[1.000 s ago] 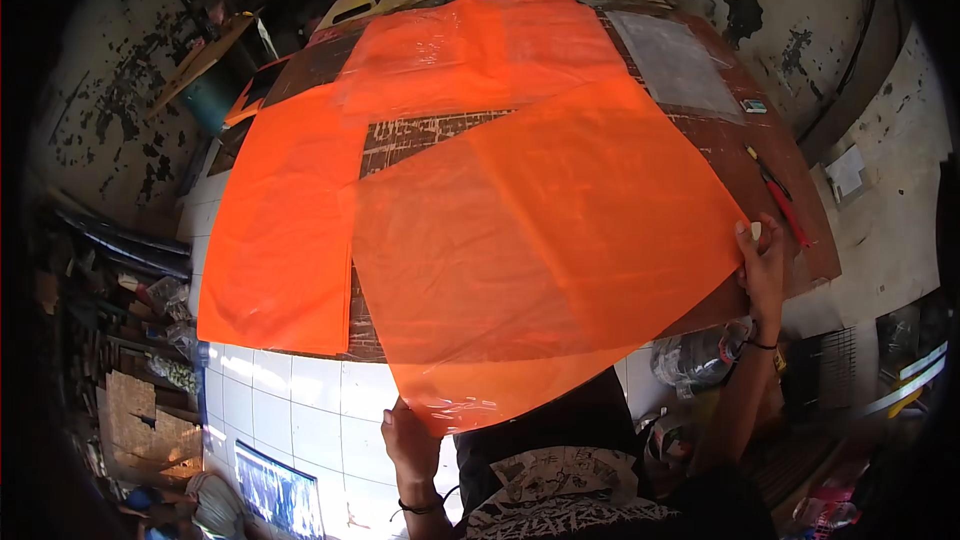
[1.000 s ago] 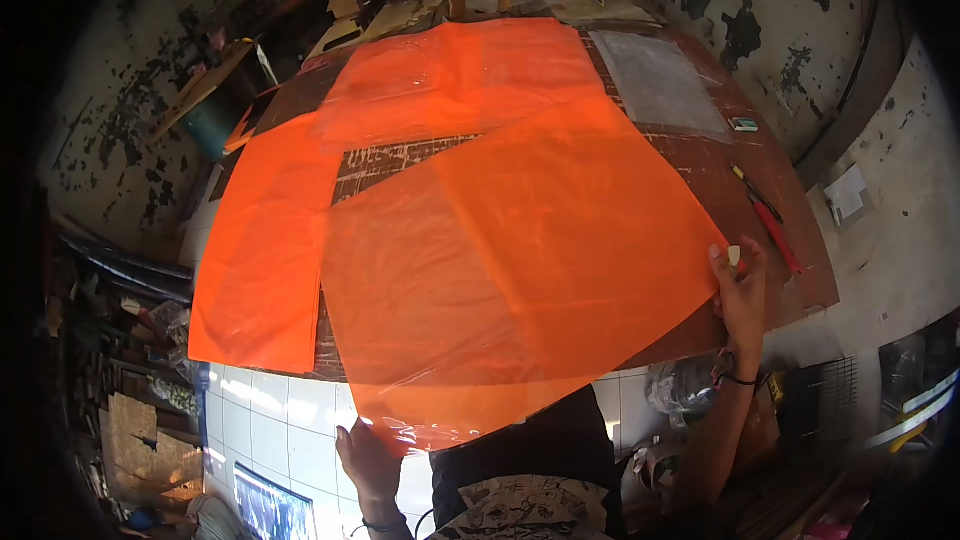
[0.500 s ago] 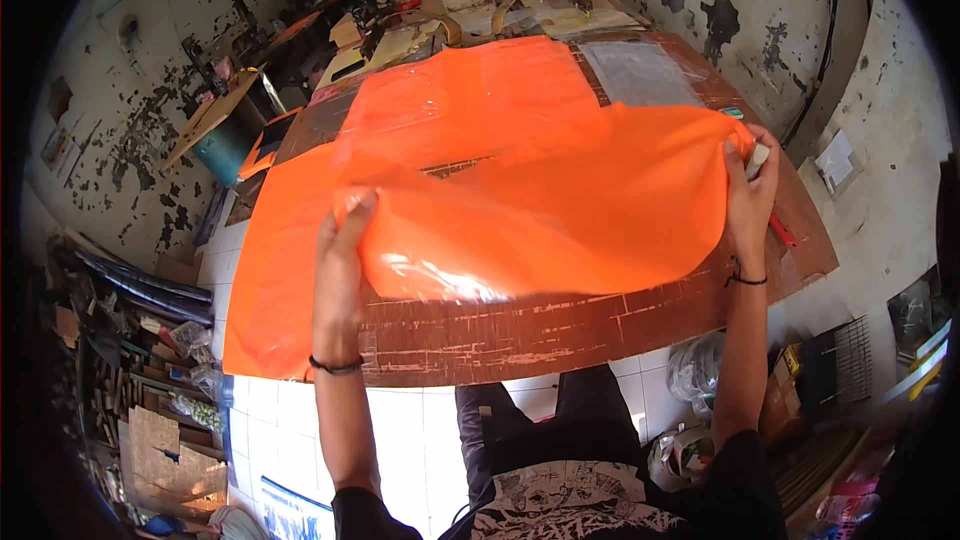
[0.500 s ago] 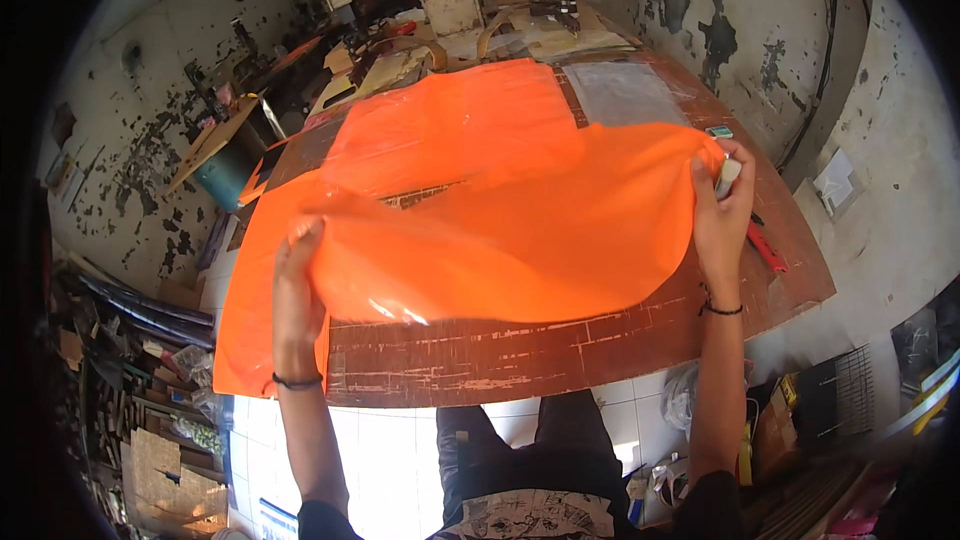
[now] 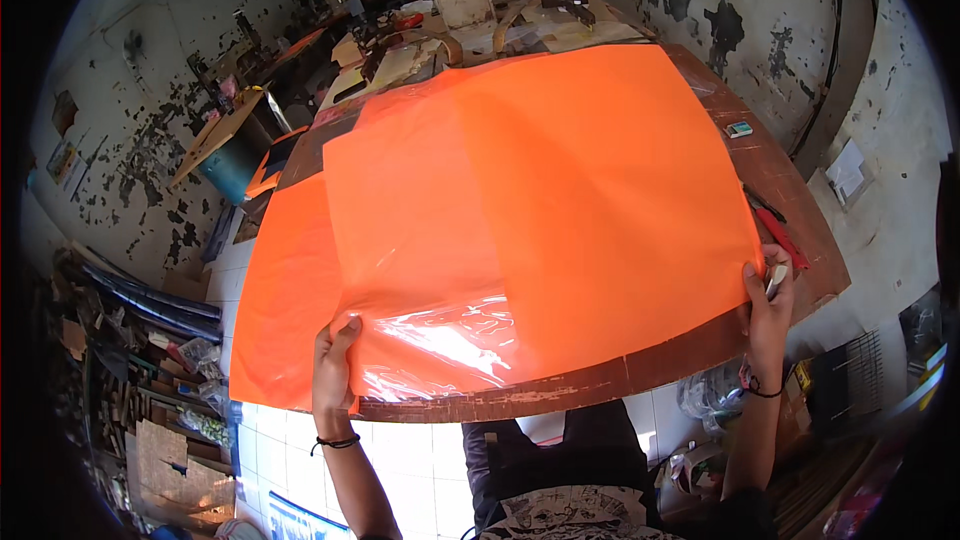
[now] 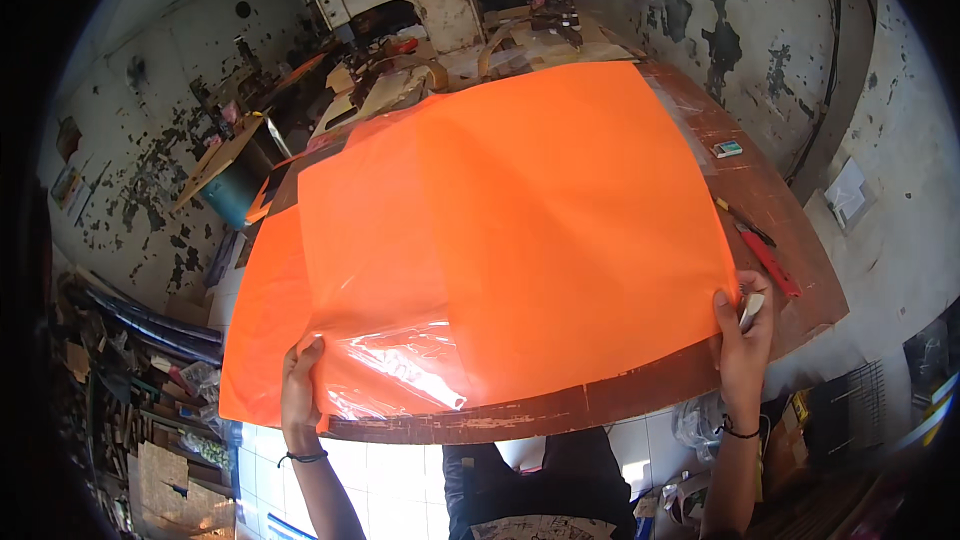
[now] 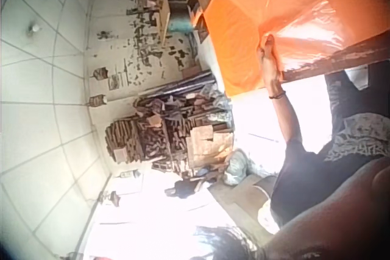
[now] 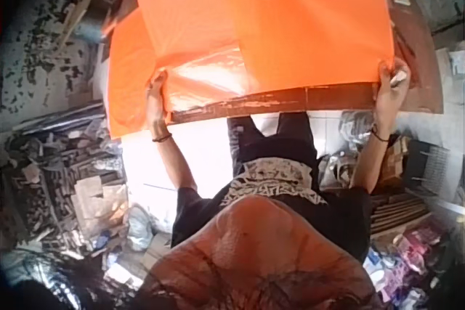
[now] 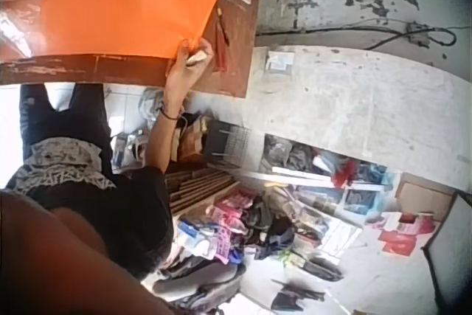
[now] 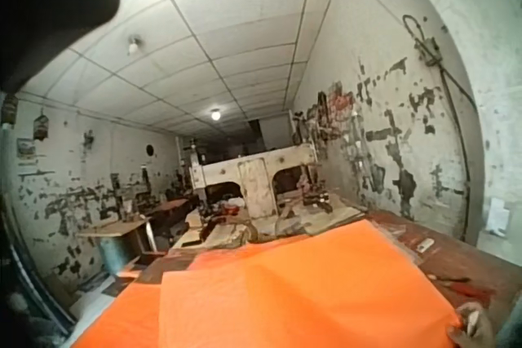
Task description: The person applies long strips of tape to the edges of orange plastic sheets on a wooden table, using a handheld tape dispenser to seal the seams and then lifting the sheets to check the bond.
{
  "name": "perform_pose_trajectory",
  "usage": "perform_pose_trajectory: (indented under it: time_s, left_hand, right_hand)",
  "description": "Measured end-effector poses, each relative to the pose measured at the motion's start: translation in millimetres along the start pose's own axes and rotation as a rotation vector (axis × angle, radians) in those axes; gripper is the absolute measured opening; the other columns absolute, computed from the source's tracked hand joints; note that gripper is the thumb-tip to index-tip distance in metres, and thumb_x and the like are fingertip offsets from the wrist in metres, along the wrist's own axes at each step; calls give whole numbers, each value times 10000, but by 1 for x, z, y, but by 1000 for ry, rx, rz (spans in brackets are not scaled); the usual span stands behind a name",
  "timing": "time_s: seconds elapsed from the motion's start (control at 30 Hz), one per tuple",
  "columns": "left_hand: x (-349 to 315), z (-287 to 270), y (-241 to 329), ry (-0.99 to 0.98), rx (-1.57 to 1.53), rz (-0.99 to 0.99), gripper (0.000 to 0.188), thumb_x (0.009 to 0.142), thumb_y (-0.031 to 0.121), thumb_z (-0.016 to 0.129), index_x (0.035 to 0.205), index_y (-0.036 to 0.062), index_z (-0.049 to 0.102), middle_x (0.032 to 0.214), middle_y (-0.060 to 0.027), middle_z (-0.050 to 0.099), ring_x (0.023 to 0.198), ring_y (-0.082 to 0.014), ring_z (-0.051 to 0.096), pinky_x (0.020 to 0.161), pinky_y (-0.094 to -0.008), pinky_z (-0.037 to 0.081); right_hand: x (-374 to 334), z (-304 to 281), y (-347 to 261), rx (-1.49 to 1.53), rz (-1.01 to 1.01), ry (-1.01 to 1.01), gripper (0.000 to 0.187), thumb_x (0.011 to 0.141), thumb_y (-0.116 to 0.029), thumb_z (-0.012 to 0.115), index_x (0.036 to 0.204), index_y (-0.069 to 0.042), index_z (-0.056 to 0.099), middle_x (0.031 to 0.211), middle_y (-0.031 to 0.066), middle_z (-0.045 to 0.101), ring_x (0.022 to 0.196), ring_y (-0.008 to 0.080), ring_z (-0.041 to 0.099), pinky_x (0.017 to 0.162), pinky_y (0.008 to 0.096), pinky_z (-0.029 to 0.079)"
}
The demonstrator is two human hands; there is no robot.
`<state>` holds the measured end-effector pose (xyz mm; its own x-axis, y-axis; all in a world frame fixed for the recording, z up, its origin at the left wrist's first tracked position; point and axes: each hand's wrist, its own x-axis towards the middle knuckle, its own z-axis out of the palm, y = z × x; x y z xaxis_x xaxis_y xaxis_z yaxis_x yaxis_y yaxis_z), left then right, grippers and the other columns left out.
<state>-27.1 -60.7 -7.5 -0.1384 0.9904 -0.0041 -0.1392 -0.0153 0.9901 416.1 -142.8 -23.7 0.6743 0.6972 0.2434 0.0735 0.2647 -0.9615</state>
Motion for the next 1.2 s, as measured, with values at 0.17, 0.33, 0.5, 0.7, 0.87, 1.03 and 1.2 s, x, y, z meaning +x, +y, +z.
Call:
perform_pose_trajectory:
  time_s: [0.17, 0.33, 0.5, 0.7, 0.87, 1.03, 1.2]
  left_hand:
    - [26, -32, -19, 30, 186, -126, 261, 858, 198, 579, 995, -24, 575, 834, -45, 595, 750, -106, 555, 633, -238, 451]
    - [33, -23, 12, -11, 699, -247, 224, 845, 203, 587, 925, -5, 564, 755, -30, 568, 600, -70, 482, 499, -216, 374]
    - [58, -50, -17, -59, 588, -164, 225, 809, 161, 621, 931, -12, 544, 681, -16, 544, 550, -55, 471, 453, -221, 357]
    - [39, -51, 7, -108, 814, -285, 286, 823, 224, 641, 934, -19, 538, 608, -37, 506, 462, -90, 472, 361, -238, 353]
    - [47, -50, -1, -59, 555, -365, 389, 853, 352, 610, 890, -30, 544, 562, -3, 437, 422, -93, 434, 305, -249, 351]
    - [68, -37, 2, -47, 705, -309, 357, 870, 357, 587, 845, 2, 568, 564, 27, 394, 426, -52, 336, 347, -225, 276]
    - [88, -43, -15, -209, 659, -259, 306, 853, 251, 590, 982, -27, 586, 622, 25, 468, 489, -41, 371, 409, -220, 296]
  right_hand:
    - [33, 0, 4, -265, -10, -173, 257, 889, -170, 580, 1095, -77, 460, 724, -50, 464, 535, 15, 383, 446, 169, 307]
    - [139, 31, 3, -738, -452, -166, 311, 826, -279, 648, 873, 13, 551, 707, 122, 556, 602, 211, 474, 587, 328, 401]
    - [221, 74, 58, -915, -458, -320, 419, 761, -374, 688, 870, 9, 558, 777, 195, 609, 727, 349, 585, 654, 395, 447]
    - [229, 107, 96, -1214, -236, -277, 554, 703, -482, 699, 1006, -32, 584, 940, 172, 647, 895, 335, 617, 771, 421, 483]
    - [236, 113, 101, -1251, -261, -187, 489, 712, -434, 704, 1042, -95, 582, 926, 168, 646, 911, 340, 614, 750, 442, 492]
    - [239, 124, 112, -1247, -353, -103, 382, 747, -294, 699, 1054, -102, 576, 897, 170, 643, 887, 335, 615, 739, 444, 483]
    - [248, 124, 114, -1217, -334, -85, 278, 767, -39, 601, 1040, -54, 550, 970, 196, 619, 930, 361, 590, 768, 448, 473]
